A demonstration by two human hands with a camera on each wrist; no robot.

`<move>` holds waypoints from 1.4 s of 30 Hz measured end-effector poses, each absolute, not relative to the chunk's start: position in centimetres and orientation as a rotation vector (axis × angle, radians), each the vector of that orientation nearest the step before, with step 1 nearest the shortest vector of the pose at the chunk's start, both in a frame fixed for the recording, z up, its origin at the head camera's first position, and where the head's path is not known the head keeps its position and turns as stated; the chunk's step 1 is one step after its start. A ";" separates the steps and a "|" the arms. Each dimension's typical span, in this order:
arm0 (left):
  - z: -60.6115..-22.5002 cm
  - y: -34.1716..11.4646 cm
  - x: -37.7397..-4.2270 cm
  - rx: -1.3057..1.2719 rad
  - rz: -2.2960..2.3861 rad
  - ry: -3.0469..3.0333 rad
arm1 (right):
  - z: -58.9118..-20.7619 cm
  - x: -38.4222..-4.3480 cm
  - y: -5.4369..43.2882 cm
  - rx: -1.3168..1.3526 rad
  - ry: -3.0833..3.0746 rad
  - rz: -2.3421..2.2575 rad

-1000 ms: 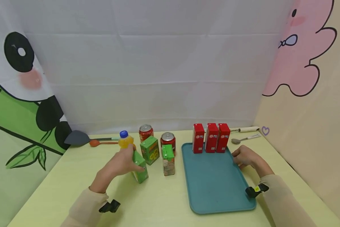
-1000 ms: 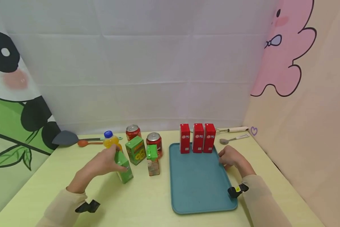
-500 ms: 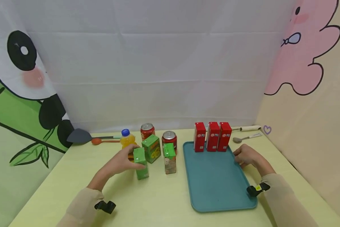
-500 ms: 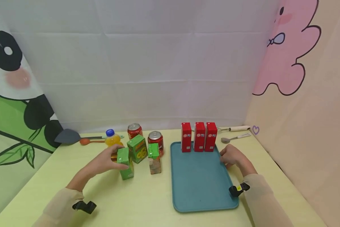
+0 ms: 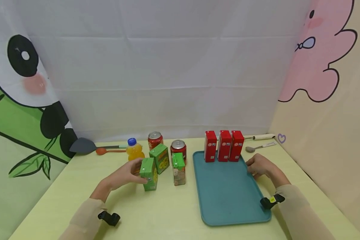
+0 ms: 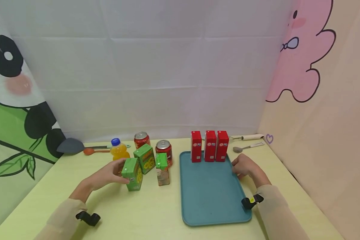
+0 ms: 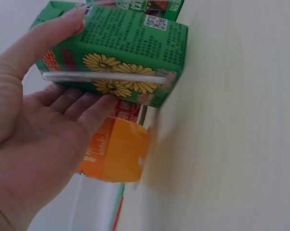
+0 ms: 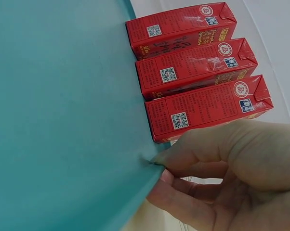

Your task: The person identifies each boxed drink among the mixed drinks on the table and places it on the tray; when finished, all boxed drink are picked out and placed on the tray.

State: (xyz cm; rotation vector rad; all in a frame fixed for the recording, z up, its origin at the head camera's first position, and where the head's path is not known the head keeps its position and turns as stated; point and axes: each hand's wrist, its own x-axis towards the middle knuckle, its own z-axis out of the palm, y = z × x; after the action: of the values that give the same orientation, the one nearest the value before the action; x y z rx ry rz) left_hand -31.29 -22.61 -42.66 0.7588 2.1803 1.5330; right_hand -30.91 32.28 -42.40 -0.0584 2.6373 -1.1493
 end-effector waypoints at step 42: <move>-44.3 -22.4 -31.3 0.800 1.477 2.236 | -42.5 -30.7 32.1 -0.073 2.643 -1.153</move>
State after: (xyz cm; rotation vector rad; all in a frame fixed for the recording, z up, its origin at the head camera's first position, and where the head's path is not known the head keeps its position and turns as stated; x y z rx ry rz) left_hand -31.34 -22.44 -44.31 0.7997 2.2359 1.4767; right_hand -30.68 32.11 -42.49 -0.0728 2.6431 -1.1533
